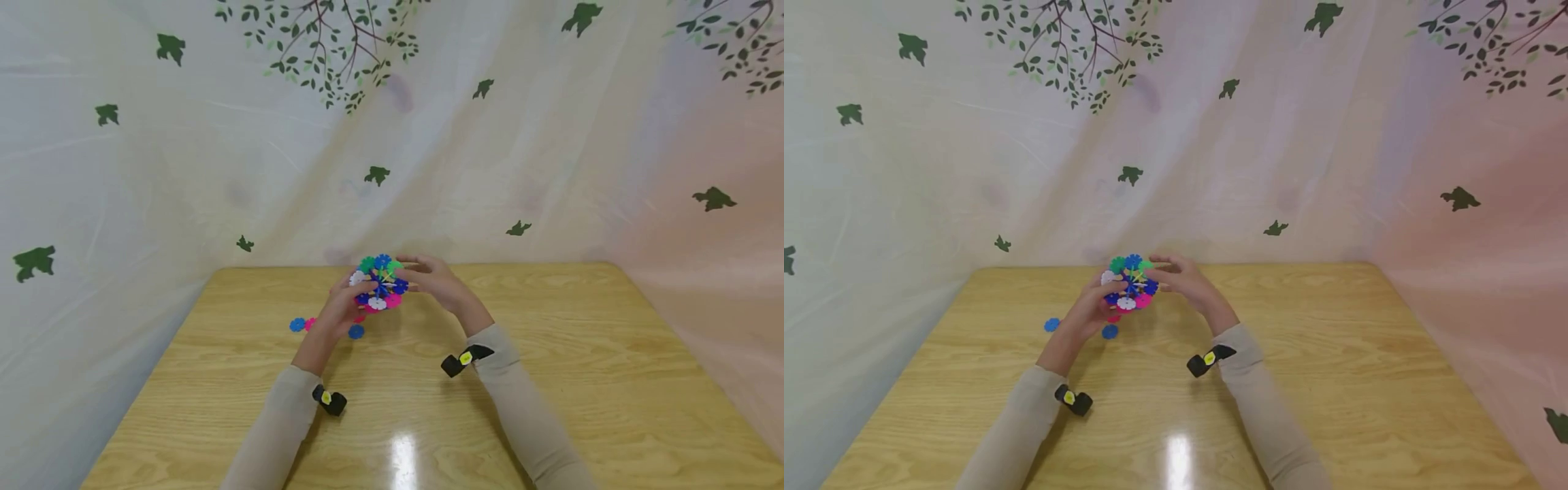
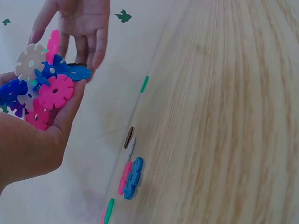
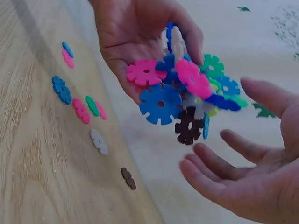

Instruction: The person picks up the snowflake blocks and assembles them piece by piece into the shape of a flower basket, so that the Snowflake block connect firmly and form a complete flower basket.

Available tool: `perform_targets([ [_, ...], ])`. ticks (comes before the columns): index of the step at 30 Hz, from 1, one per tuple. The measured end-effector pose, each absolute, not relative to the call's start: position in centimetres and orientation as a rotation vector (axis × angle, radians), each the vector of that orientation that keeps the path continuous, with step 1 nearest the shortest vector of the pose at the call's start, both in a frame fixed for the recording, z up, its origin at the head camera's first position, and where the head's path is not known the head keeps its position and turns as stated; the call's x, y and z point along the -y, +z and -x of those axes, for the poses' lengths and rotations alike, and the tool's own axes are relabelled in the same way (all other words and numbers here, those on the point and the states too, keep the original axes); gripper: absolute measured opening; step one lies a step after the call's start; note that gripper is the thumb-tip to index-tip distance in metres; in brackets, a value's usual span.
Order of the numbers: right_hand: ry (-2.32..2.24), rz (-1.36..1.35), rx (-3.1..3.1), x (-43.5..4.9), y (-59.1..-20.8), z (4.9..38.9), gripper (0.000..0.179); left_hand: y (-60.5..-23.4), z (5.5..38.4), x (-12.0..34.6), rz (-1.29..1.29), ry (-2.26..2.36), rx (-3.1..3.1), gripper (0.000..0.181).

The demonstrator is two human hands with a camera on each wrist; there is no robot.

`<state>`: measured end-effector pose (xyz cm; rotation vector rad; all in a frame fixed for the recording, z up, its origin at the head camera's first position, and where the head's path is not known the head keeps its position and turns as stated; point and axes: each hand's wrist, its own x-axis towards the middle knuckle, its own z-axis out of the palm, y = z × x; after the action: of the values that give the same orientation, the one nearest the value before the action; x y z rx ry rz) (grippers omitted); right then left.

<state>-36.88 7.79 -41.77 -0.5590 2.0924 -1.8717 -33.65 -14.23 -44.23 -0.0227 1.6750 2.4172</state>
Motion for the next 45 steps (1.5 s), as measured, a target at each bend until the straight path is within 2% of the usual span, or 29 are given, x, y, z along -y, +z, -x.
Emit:
perform_targets([
  [5,-1.893,0.538,-1.8,-10.1,-42.3,37.4,0.049,-44.4,33.7,13.1,-0.07,2.402,-1.592,0.056],
  [14,-1.919,0.42,-1.791,-13.8,-42.0,37.8,0.051,-44.5,34.4,10.3,-0.168,2.359,-1.46,0.052],
  [16,-1.907,0.408,-1.824,-14.9,-42.0,38.0,0.051,-44.5,34.5,9.7,-0.195,2.342,-1.439,0.046],
  [21,-1.863,0.391,-1.897,-17.9,-42.2,38.1,0.052,-44.9,34.7,8.1,-0.223,2.292,-1.452,0.019],
  [26,-1.815,0.396,-1.921,-20.5,-43.2,38.2,0.052,-45.6,35.0,6.3,-0.181,2.262,-1.451,0.018],
  [31,-1.785,0.345,-1.954,-22.0,-44.2,38.1,0.053,-46.0,35.7,4.3,-0.08,2.239,-1.449,0.009],
  [40,-1.797,0.29,-1.919,-23.1,-45.5,38.4,0.056,-46.9,36.6,3.2,-0.02,2.167,-1.553,0.014],
  [43,-1.787,0.294,-1.918,-23.4,-45.9,38.6,0.058,-47.1,36.7,3.1,-0.011,2.135,-1.603,0.008],
  [45,-1.779,0.293,-1.929,-23.5,-46.2,38.7,0.059,-47.2,36.8,3.1,-0.014,2.112,-1.625,0.014],
])
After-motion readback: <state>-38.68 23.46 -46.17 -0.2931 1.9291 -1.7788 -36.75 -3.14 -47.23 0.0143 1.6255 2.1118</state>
